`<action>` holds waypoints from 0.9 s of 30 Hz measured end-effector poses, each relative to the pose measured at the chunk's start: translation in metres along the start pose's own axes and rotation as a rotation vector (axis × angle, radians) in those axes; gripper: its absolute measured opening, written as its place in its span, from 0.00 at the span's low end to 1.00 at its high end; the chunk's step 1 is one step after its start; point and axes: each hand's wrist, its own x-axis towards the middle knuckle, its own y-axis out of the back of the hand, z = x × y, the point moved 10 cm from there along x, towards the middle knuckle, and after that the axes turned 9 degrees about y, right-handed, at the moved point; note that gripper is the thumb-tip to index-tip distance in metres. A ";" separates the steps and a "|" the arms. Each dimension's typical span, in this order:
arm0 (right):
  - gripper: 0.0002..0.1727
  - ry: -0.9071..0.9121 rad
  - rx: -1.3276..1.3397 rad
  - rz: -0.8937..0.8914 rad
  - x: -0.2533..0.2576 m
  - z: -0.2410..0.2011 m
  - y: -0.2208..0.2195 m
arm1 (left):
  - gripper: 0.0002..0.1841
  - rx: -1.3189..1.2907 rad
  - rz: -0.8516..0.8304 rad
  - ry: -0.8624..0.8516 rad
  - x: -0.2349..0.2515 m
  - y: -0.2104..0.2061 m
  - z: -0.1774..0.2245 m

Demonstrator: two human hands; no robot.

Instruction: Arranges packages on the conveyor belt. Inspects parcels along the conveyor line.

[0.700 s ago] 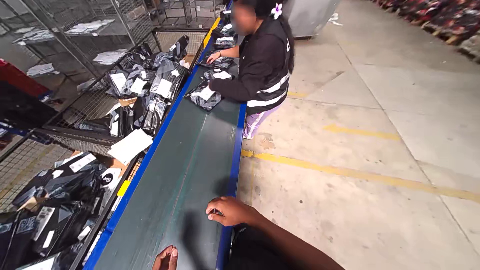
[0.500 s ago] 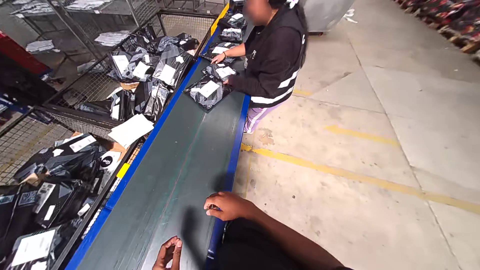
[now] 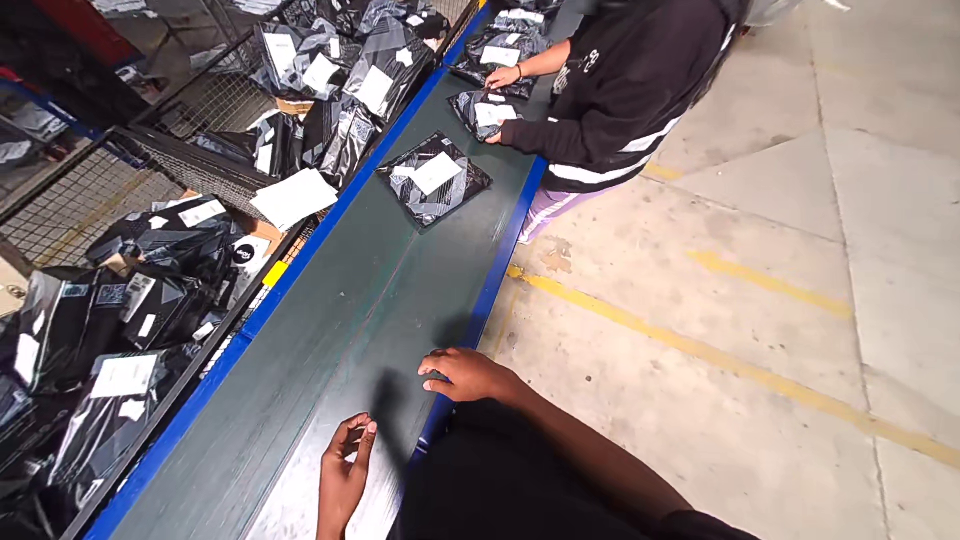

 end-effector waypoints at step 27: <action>0.24 -0.010 0.865 -0.326 0.054 -0.031 -0.152 | 0.24 -0.725 0.281 0.518 0.056 -0.013 -0.078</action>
